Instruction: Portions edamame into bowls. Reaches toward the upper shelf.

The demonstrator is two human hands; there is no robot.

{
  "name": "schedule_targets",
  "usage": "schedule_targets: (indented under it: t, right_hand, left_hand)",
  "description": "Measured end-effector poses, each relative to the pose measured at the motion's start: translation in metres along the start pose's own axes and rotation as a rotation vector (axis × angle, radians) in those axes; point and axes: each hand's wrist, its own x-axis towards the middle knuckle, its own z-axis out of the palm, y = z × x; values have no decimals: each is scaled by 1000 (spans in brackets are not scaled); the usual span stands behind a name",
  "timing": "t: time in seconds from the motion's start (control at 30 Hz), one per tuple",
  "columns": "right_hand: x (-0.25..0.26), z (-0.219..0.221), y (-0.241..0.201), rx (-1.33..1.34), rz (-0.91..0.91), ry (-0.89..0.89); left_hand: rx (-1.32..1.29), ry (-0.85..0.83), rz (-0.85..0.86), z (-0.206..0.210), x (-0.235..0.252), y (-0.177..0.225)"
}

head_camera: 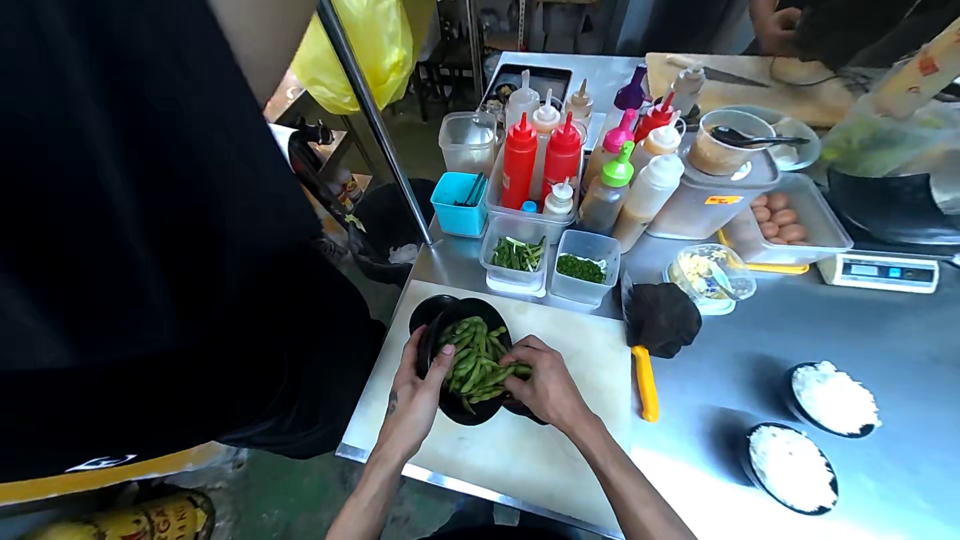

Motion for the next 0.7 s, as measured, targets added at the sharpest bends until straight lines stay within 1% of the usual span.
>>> schedule_targets:
  t: [0.07,0.17,0.27,0.33,0.37,0.43,0.57,0.63,0.7]
  right_hand:
    - [-7,-9,6,14,17,8]
    - [-15,-19,19,-41,55,-33]
    - [-17,-27,26,-169,74,-175]
    - [-12,-37,18,-232,79,-272]
    - [-7,-41,13,-239,80,-283]
    - [6,-41,3,-195,63,-227]
    - [24,-9,-6,-37,-13,-91]
    - [23,0,-9,-32,-40,-38]
    - [19,2,-7,-57,-43,-49]
  left_hand:
    - [11,5,-1,-1,0,0]
    - [74,11,18,-3,0,2]
    - [80,6,18,-5,2,3]
    - [72,7,14,-5,2,2]
    - [74,8,16,-6,2,2]
    - [72,-1,27,-5,1,3]
    - [45,-18,49,-4,0,4]
    - [20,-15,55,-3,1,4]
    - [-11,-9,52,-4,1,4]
